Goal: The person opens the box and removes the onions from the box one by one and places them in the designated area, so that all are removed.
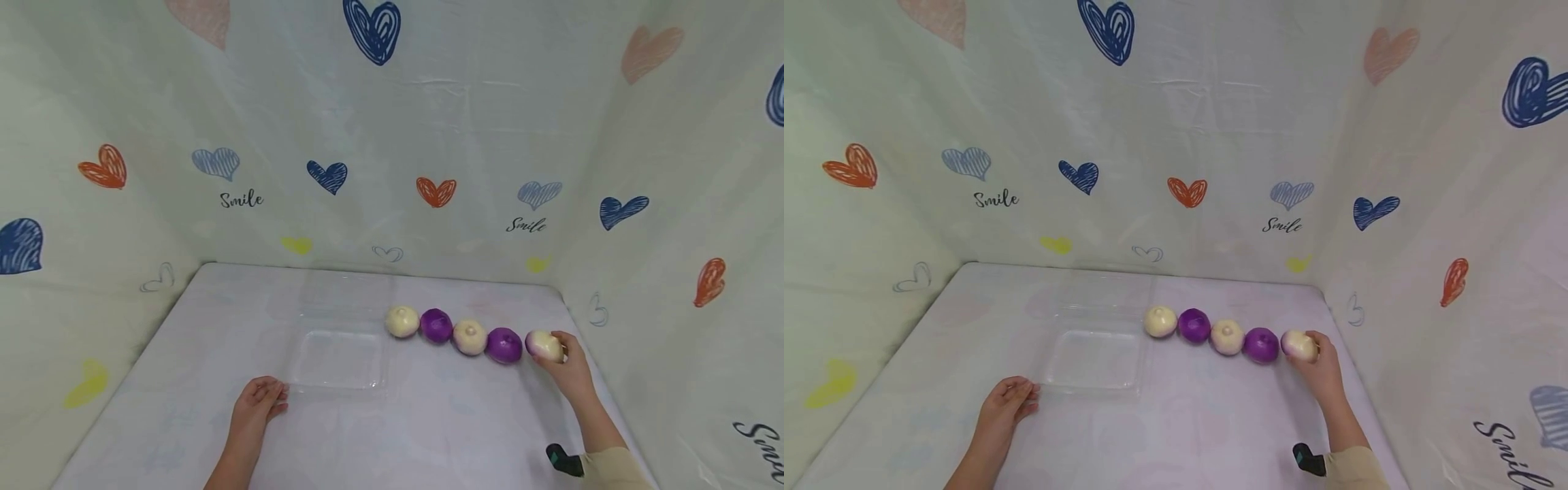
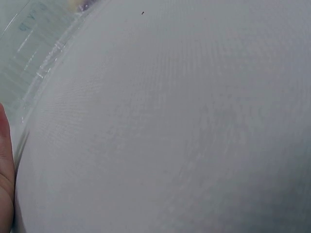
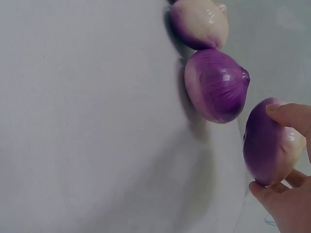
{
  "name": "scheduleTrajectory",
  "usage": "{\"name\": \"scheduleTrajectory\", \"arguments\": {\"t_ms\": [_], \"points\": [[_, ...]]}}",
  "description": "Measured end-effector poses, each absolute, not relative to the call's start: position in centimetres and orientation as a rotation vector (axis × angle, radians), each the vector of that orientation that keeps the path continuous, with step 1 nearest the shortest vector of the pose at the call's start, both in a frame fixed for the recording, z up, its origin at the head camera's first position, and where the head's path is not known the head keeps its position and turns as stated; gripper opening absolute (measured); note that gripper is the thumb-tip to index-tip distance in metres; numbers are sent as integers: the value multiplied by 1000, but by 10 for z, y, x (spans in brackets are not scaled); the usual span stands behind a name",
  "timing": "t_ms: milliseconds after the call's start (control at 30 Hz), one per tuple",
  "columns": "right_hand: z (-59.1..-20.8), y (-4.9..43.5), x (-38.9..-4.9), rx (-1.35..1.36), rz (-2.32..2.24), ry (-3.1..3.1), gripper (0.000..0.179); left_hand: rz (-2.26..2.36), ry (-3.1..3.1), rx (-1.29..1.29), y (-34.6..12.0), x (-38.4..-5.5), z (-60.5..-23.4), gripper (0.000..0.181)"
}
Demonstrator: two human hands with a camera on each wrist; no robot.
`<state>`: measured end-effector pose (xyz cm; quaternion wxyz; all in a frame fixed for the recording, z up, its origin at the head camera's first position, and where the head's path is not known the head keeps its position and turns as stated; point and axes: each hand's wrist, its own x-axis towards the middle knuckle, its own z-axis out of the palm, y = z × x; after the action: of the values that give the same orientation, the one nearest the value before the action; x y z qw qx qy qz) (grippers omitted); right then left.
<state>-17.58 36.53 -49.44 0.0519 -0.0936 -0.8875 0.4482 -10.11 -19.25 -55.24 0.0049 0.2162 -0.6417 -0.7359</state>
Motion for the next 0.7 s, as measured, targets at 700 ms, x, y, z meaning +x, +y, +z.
{"name": "scheduleTrajectory", "arguments": {"t_ms": [700], "points": [[-523,376,-193,-366,1355,-2718,78,-2297,-2014,676,-191,-101,-551,22]]}}
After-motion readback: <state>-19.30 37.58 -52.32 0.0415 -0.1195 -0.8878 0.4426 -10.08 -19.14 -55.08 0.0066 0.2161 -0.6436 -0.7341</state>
